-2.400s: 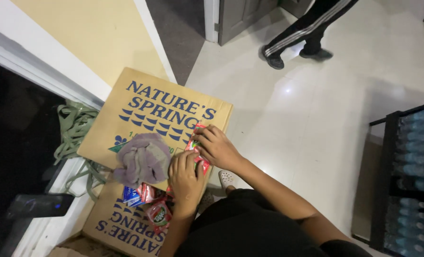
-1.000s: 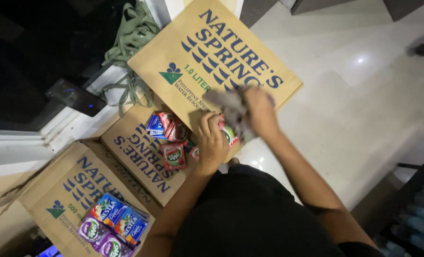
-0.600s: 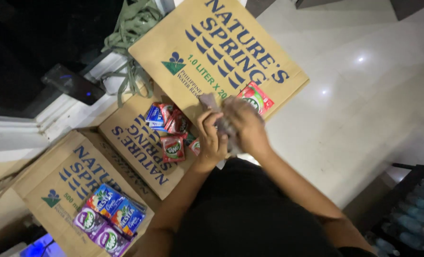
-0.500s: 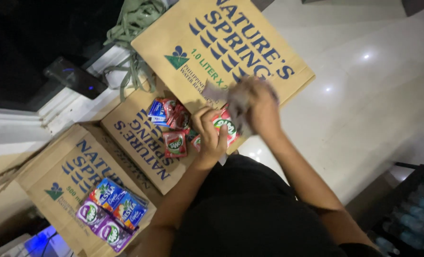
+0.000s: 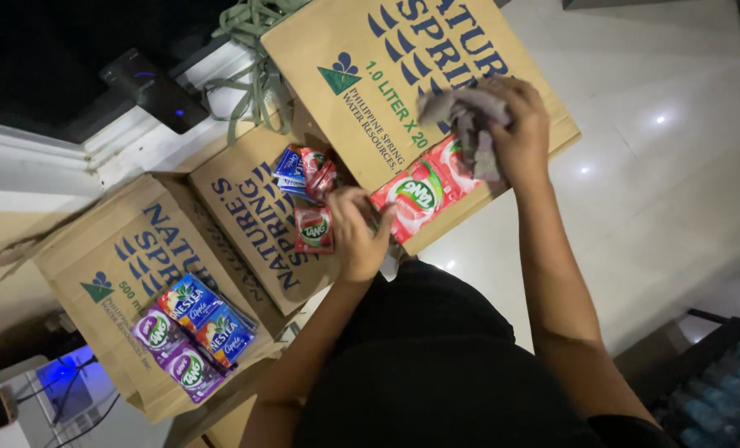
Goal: The person wipes the surface of stacked cardboard boxes with a cloth. They then pick up small packets of drink mix, wipe them, and place them back on the boxes. Finally, they walk to a nearby shelf and place some of the packets on it.
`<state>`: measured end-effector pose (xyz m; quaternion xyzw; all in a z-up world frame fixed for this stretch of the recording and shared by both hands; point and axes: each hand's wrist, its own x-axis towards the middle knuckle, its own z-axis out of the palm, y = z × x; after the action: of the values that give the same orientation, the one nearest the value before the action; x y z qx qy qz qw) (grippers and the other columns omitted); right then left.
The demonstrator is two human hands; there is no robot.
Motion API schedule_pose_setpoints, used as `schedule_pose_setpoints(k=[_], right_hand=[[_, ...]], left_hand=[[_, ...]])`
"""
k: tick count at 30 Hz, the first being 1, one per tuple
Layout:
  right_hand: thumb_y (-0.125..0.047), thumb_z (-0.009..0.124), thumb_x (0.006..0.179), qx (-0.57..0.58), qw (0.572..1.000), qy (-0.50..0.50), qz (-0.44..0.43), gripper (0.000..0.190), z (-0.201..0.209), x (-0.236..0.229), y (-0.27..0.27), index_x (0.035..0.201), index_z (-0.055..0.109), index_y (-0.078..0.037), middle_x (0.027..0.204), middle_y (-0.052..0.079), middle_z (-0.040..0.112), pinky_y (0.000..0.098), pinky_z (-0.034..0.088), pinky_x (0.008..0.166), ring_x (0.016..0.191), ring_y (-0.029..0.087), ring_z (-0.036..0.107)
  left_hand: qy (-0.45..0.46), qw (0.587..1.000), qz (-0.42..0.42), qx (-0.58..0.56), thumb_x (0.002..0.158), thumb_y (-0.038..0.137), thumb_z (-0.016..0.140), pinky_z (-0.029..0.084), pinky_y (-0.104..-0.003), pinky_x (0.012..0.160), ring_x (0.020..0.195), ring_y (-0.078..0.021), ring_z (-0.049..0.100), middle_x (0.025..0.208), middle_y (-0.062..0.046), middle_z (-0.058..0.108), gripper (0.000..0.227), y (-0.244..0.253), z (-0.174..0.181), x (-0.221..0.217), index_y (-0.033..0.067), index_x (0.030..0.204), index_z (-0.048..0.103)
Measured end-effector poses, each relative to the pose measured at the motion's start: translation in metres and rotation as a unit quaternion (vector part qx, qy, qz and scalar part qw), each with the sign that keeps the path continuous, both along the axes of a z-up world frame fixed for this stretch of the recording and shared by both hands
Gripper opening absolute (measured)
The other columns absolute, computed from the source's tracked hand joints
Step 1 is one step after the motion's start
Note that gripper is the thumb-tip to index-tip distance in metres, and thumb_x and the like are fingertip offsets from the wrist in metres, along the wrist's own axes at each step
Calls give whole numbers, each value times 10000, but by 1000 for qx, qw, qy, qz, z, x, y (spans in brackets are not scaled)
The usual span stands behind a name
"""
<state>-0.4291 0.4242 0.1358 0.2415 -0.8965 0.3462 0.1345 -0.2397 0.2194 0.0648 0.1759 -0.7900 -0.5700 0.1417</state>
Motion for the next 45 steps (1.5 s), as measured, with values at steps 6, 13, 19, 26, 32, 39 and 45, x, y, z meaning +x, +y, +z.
schedule_pose_setpoints(k=[6,13,19,26,32,39,45], right_hand=[[156,644,756,-63,997,44,6,564,-18,70,-28,1291,633,-20,1396,219,621,472,441,1173,1357,427,559],[78,718,623,81,991,35,97,617,3,71,-43,1220,735,-76,1371,207,628,487,461,1088,1294,426,561],[55,700,763,93,995,39,-26,533,11,42,-29,1269,756,-103,1378,177,640,470,498,1089,1275,419,585],[-247,748,719,111,982,124,90,393,34,102,-85,1110,754,-207,1291,138,619,585,452,966,1182,423,555],[-289,812,821,161,978,110,71,312,-11,62,-44,1081,718,-143,1344,135,609,530,504,950,1178,419,539],[-161,777,890,199,968,135,-74,227,1,-4,-12,1098,718,-94,1120,100,666,479,495,777,983,352,600],[-48,734,974,-54,996,59,-26,158,21,46,-33,1117,668,-35,1165,121,663,424,529,948,1096,348,652]], left_hand=[[76,968,63,-232,860,337,823,309,-551,1062,1226,-411,414,1270,-223,455,610,8,-15,-18,-12,1228,485],[61,966,63,-244,707,264,808,202,-666,1101,1258,-509,346,1314,-294,357,844,5,-26,-21,-151,1314,395],[115,986,-32,-113,908,278,817,462,-450,1064,1209,-344,492,1322,-211,402,558,-13,-8,-4,16,1307,526],[100,987,-21,-122,813,121,754,411,-461,1092,1252,-379,445,1289,-197,384,564,-9,-49,-10,25,1309,503],[87,991,-66,81,976,274,680,425,-393,1020,1128,-311,512,1220,-198,498,490,-37,-68,2,19,1316,437],[109,988,-87,-58,976,266,751,531,-391,805,857,-307,651,937,-155,649,316,-52,6,-8,18,1078,584],[117,970,-52,-208,961,269,764,514,-429,847,968,-351,649,1023,-156,660,348,-8,53,-41,34,1131,573]])
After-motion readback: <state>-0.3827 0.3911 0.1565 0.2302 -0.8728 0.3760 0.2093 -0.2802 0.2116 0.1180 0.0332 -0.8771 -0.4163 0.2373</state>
